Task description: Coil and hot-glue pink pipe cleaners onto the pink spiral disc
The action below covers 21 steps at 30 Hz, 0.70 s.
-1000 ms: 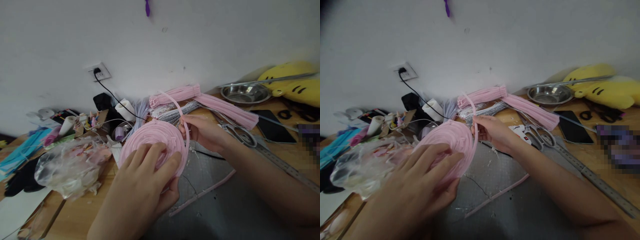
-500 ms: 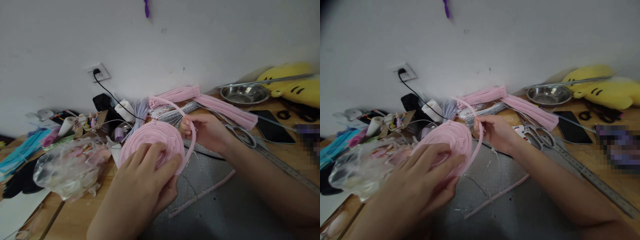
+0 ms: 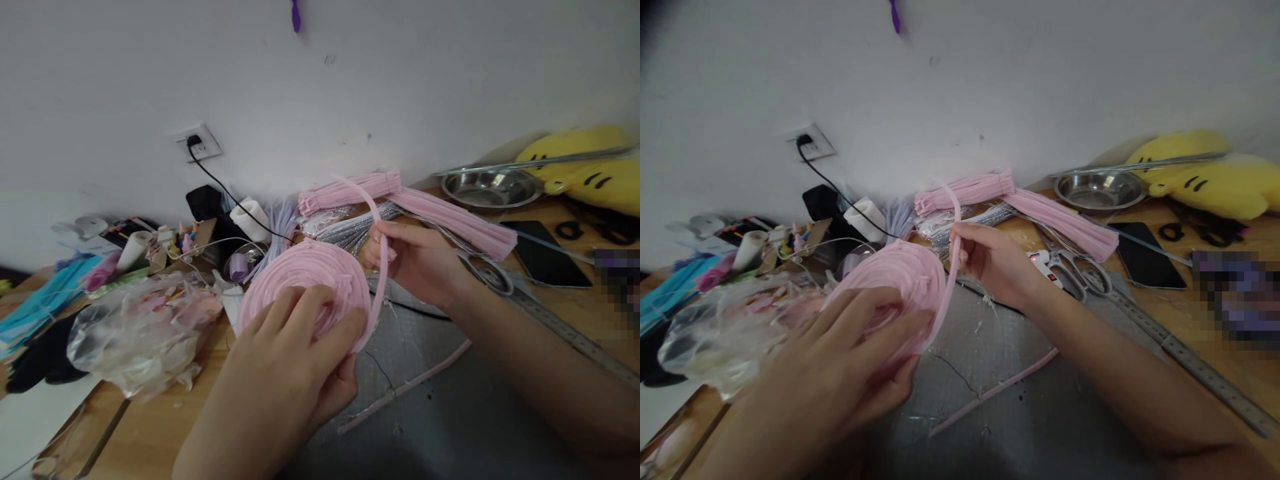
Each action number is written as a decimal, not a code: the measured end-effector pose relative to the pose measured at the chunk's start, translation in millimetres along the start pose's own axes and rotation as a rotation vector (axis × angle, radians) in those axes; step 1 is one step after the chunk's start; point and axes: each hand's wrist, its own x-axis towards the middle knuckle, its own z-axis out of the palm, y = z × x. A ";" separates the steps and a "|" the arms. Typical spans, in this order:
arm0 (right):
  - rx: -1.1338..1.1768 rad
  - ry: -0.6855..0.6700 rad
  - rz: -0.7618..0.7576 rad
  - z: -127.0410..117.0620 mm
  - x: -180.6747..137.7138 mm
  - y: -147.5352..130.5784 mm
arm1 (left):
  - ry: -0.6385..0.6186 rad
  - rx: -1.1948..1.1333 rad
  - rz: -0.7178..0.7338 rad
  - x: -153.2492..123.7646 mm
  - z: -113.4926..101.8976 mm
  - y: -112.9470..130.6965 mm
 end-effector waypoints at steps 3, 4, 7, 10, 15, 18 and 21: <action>-0.065 0.006 -0.019 -3.4 4.8 6.3 | 0.000 0.006 -0.013 -0.6 0.2 0.5; -0.085 0.003 -0.027 -4.7 6.4 8.3 | -0.005 0.006 -0.016 -0.7 -0.2 0.6; -0.106 0.034 0.007 -7.5 10.4 13.4 | -0.013 0.004 -0.002 -1.1 -1.5 0.3; -0.133 0.082 0.050 -8.5 12.7 17.5 | -0.001 0.010 0.010 -2.7 -1.3 -0.8; -0.191 0.114 0.053 -8.7 14.5 23.8 | 0.012 0.011 0.019 -3.5 0.4 -1.6; -0.207 0.115 0.065 -9.0 15.2 26.4 | 0.004 -0.002 0.018 -1.6 -0.1 -1.0; -0.191 0.104 0.102 -9.5 16.1 28.4 | -0.015 -0.015 0.000 -0.4 -0.7 -0.6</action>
